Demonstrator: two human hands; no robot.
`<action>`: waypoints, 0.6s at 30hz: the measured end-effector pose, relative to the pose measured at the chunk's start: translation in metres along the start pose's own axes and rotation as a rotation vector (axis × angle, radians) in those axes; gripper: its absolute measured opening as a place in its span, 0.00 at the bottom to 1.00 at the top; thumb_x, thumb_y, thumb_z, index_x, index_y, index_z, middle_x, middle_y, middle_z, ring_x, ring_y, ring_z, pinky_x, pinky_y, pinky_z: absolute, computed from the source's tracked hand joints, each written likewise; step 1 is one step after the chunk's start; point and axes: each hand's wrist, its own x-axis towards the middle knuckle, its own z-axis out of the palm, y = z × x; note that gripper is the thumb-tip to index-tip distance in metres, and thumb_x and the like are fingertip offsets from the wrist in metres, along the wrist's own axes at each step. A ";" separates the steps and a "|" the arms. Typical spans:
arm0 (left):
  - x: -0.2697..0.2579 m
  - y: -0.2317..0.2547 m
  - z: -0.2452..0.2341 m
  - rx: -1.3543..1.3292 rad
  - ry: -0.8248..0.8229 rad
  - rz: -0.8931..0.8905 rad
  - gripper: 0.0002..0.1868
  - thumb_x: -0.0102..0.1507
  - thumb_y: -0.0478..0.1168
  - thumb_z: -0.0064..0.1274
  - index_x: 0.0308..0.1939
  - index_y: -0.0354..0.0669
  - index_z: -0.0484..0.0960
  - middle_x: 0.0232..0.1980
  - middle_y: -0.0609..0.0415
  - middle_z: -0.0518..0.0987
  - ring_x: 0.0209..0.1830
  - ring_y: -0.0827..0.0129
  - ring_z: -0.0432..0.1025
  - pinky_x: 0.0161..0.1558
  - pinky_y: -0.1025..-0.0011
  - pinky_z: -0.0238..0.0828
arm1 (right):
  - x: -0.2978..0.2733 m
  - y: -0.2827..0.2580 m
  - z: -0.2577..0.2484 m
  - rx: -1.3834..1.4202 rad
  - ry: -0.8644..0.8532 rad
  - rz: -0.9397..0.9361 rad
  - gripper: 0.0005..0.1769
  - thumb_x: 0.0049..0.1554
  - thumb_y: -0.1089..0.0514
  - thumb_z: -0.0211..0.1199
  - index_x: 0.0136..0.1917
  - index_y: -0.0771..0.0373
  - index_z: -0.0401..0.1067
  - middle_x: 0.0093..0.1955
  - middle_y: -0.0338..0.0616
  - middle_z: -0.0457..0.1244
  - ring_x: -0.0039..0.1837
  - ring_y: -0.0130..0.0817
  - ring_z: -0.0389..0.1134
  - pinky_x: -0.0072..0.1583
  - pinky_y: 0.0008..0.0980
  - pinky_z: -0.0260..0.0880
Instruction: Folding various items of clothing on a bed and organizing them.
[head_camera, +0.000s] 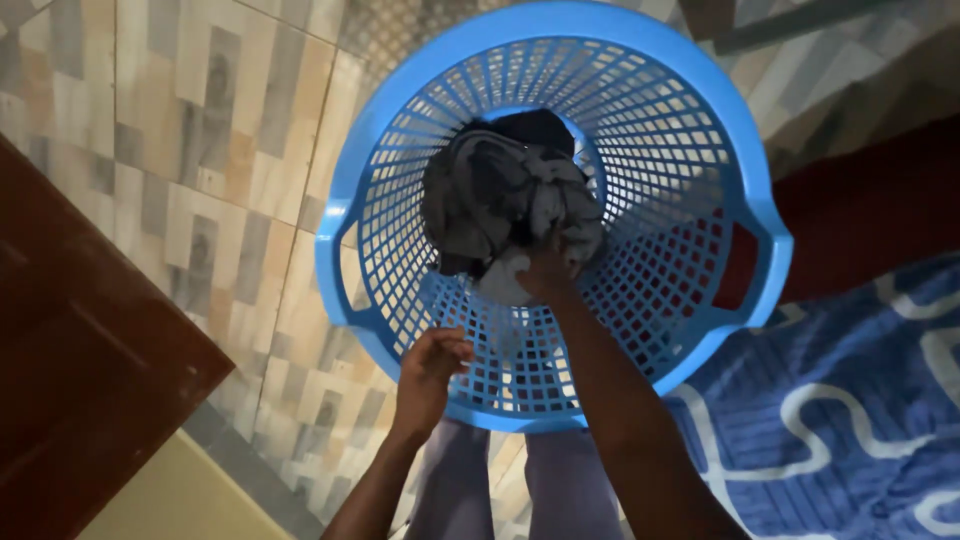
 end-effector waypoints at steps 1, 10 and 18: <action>0.002 0.002 0.000 0.003 0.002 -0.001 0.12 0.67 0.28 0.48 0.53 0.38 0.77 0.44 0.53 0.82 0.46 0.69 0.78 0.46 0.71 0.74 | 0.011 0.006 0.010 0.003 -0.002 -0.001 0.42 0.43 0.40 0.69 0.73 0.35 0.71 0.84 0.68 0.44 0.78 0.74 0.41 0.67 0.73 0.50; -0.011 -0.008 -0.006 0.041 -0.055 -0.168 0.14 0.64 0.28 0.47 0.53 0.40 0.78 0.44 0.55 0.82 0.44 0.68 0.77 0.43 0.70 0.74 | -0.043 0.055 0.018 1.213 0.126 -0.375 0.10 0.58 0.62 0.68 0.53 0.62 0.80 0.49 0.46 0.72 0.53 0.33 0.73 0.59 0.42 0.74; -0.047 0.022 0.012 0.321 0.127 -0.114 0.14 0.67 0.48 0.52 0.51 0.45 0.78 0.45 0.57 0.78 0.45 0.69 0.69 0.45 0.71 0.66 | -0.248 -0.010 -0.075 1.508 -0.198 -0.352 0.16 0.49 0.66 0.73 0.48 0.59 0.69 0.42 0.31 0.63 0.45 0.20 0.66 0.47 0.26 0.69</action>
